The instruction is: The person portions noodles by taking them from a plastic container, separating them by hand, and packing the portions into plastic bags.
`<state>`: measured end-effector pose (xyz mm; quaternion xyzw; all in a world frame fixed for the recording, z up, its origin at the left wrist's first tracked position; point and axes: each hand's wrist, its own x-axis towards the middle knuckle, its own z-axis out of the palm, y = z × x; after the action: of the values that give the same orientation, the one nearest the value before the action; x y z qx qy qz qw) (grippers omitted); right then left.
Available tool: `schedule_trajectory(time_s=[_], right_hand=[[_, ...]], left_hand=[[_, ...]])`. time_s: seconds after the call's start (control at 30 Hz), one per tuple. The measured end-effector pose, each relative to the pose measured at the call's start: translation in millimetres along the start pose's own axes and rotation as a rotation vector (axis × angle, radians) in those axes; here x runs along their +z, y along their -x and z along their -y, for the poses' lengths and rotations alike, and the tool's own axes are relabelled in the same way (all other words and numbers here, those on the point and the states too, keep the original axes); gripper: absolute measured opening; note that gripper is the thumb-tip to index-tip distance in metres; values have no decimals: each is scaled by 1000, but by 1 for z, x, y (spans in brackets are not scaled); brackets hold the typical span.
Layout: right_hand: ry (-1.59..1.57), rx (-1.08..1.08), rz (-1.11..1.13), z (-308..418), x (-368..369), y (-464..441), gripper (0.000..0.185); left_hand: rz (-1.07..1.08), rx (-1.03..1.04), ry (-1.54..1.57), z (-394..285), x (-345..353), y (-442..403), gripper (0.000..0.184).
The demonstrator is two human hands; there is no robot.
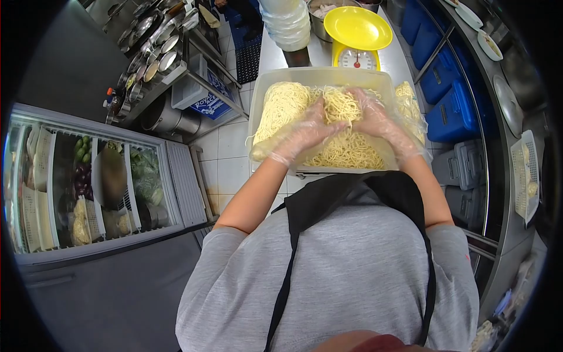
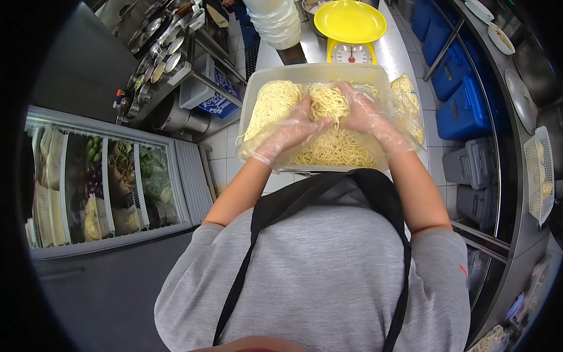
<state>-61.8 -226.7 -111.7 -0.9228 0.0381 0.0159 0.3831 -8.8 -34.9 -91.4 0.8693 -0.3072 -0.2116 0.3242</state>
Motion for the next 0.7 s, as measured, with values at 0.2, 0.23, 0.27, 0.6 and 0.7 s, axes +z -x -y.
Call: schedule_trajectory(time_s=[0.2, 0.23, 0.27, 0.6, 0.7], right_hand=[[-501, -224, -143, 34, -5, 20, 81], [-435, -276, -185, 34, -5, 21, 80], [-435, -275, -187, 35, -5, 23, 80], [-788, -18, -77, 21, -7, 43, 68], [-866, 61, -39, 21, 1, 50, 60]], left_hand=[[112, -96, 1338, -2, -9, 1, 78], [42, -118, 1375, -3, -9, -2, 75], [-27, -140, 1411, -5, -9, -3, 72], [146, 89, 1525, -17, -13, 8, 72], [96, 134, 1233, -12, -5, 1, 68]])
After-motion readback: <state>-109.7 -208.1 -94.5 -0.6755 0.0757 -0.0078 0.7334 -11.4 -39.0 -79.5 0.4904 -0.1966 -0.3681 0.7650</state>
